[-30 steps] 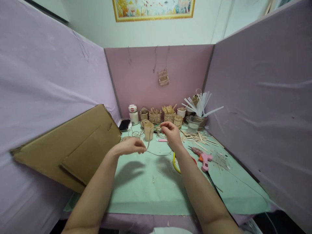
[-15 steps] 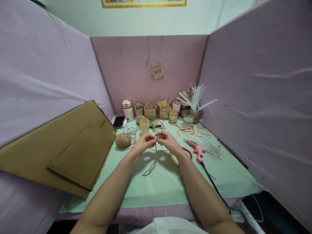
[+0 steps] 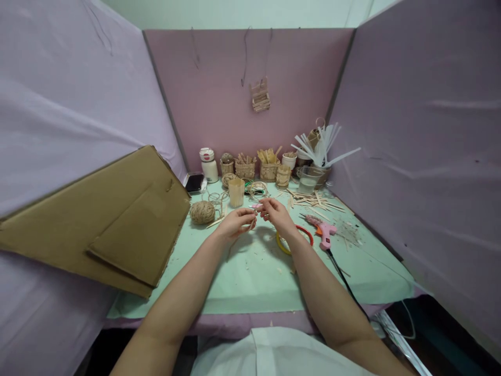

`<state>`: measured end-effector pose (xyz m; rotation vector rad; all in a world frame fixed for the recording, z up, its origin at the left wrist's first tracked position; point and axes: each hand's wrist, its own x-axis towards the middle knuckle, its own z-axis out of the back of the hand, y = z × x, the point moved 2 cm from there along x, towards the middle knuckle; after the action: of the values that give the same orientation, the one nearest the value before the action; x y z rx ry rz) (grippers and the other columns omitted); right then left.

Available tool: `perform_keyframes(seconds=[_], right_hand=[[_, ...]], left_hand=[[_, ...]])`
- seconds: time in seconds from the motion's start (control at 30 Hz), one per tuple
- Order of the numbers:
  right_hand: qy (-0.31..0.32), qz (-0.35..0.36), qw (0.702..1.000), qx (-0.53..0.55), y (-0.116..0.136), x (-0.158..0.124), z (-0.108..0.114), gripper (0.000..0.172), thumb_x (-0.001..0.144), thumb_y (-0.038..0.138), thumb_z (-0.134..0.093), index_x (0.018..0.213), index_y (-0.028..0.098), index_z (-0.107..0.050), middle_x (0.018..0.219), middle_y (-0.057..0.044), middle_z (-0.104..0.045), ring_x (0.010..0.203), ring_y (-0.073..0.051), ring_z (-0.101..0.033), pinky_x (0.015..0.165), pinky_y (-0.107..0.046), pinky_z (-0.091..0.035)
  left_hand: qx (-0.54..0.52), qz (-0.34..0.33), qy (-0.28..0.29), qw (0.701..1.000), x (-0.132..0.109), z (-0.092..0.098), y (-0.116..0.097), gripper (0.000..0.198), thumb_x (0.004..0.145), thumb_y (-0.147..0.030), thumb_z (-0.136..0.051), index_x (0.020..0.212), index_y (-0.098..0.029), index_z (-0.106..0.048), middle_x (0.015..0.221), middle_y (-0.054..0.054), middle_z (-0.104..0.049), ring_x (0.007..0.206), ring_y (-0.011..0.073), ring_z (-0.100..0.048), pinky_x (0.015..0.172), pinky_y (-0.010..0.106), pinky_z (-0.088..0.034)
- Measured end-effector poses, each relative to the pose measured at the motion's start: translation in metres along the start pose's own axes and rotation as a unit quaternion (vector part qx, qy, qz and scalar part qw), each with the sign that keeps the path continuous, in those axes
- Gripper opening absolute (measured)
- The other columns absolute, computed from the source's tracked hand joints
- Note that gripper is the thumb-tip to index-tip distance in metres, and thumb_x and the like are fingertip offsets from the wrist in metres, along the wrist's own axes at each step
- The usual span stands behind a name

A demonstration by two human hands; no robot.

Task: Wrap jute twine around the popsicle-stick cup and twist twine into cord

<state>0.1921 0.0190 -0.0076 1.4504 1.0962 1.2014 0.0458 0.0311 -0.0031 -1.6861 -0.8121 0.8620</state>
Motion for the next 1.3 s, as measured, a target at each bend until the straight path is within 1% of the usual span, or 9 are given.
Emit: perform_keyframes(seconds=[0.2, 0.3, 0.47, 0.57, 0.77, 0.9, 1.03, 1.17, 1.3], right_hand=[[-0.005, 0.047, 0.998, -0.045, 0.003, 0.001, 0.002, 0.035, 0.075, 0.052, -0.057, 0.085, 0.018, -0.060, 0.083, -0.004, -0.065, 0.077, -0.015, -0.058, 0.068, -0.027, -0.045], [0.002, 0.080, 0.994, -0.078, 0.004, 0.000, 0.001, 0.030, 0.072, 0.046, -0.062, 0.082, 0.018, -0.062, 0.082, -0.004, -0.065, 0.079, -0.017, -0.058, 0.072, -0.029, -0.044], [0.024, 0.093, 0.990, -0.104, 0.005, -0.003, -0.002, 0.022, 0.075, 0.038, -0.060, 0.078, 0.017, -0.062, 0.078, -0.003, -0.064, 0.076, -0.016, -0.057, 0.073, -0.029, -0.043], [0.033, 0.081, 0.992, -0.096, 0.006, -0.003, -0.003, 0.020, 0.075, 0.036, -0.059, 0.080, 0.017, -0.062, 0.079, -0.003, -0.065, 0.076, -0.016, -0.058, 0.074, -0.030, -0.043], [0.075, 0.048, 0.994, -0.066, 0.009, -0.004, -0.003, 0.019, 0.071, 0.027, -0.057, 0.086, 0.018, -0.064, 0.085, -0.002, -0.066, 0.081, -0.015, -0.058, 0.080, -0.031, -0.042], [0.072, 0.051, 0.994, -0.069, 0.011, -0.007, -0.003, 0.019, 0.073, 0.029, -0.056, 0.086, 0.018, -0.065, 0.082, -0.002, -0.065, 0.075, -0.014, -0.057, 0.075, -0.030, -0.043], [0.062, 0.080, 0.988, -0.116, 0.008, -0.006, -0.002, 0.018, 0.073, 0.035, -0.058, 0.075, 0.017, -0.064, 0.071, -0.001, -0.062, 0.068, -0.014, -0.053, 0.067, -0.027, -0.041], [0.005, 0.118, 0.977, -0.178, 0.002, 0.000, 0.003, 0.019, 0.075, 0.035, -0.054, 0.070, 0.017, -0.058, 0.064, 0.001, -0.056, 0.062, -0.013, -0.048, 0.062, -0.026, -0.037], [-0.023, 0.117, 0.974, -0.194, -0.003, 0.005, 0.007, 0.021, 0.078, 0.036, -0.050, 0.069, 0.018, -0.055, 0.063, 0.001, -0.053, 0.060, -0.013, -0.046, 0.060, -0.026, -0.036]], left_hand=[[-0.047, 0.033, -0.016, 0.998, -0.001, -0.001, 0.001, 0.023, 0.064, -0.022, -0.075, 0.079, -0.014, -0.059, 0.071, 0.002, -0.060, 0.067, 0.0085, -0.058, 0.069, 0.024, -0.048], [-0.051, 0.028, -0.021, 0.998, 0.000, -0.001, 0.003, 0.022, 0.066, -0.021, -0.073, 0.079, -0.013, -0.058, 0.076, 0.004, -0.062, 0.066, 0.0087, -0.059, 0.064, 0.023, -0.047], [-0.035, -0.004, -0.004, 0.999, 0.004, 0.000, 0.005, 0.022, 0.067, -0.021, -0.070, 0.083, -0.012, -0.058, 0.070, 0.001, -0.058, 0.049, 0.0013, -0.045, 0.044, 0.014, -0.030], [-0.035, -0.013, 0.006, 0.999, 0.006, 0.001, 0.006, 0.026, 0.067, -0.026, -0.071, 0.084, -0.012, -0.058, 0.069, 0.000, -0.056, 0.046, 0.0001, -0.039, 0.041, 0.014, -0.023], [-0.038, -0.051, 0.002, 0.998, 0.010, 0.006, 0.008, 0.034, 0.066, -0.040, -0.073, 0.079, -0.012, -0.060, 0.068, 0.000, -0.054, 0.046, 0.0009, -0.036, 0.041, 0.016, -0.020], [-0.034, -0.060, 0.004, 0.998, 0.010, 0.006, 0.008, 0.036, 0.062, -0.041, -0.075, 0.079, -0.012, -0.061, 0.067, -0.001, -0.053, 0.049, 0.0021, -0.039, 0.043, 0.017, -0.023], [-0.012, -0.048, -0.006, 0.999, 0.009, 0.004, 0.008, 0.037, 0.061, -0.043, -0.076, 0.072, -0.012, -0.059, 0.064, -0.001, -0.053, 0.049, 0.0020, -0.039, 0.045, 0.017, -0.024], [0.003, -0.044, 0.014, 0.999, 0.008, 0.001, 0.010, 0.037, 0.061, -0.042, -0.076, 0.074, -0.011, -0.060, 0.062, -0.001, -0.053, 0.049, 0.0020, -0.039, 0.046, 0.017, -0.024], [0.013, -0.053, 0.016, 0.998, 0.009, 0.001, 0.011, 0.037, 0.061, -0.043, -0.075, 0.075, -0.011, -0.060, 0.063, 0.000, -0.054, 0.048, 0.0025, -0.038, 0.045, 0.018, -0.023]])
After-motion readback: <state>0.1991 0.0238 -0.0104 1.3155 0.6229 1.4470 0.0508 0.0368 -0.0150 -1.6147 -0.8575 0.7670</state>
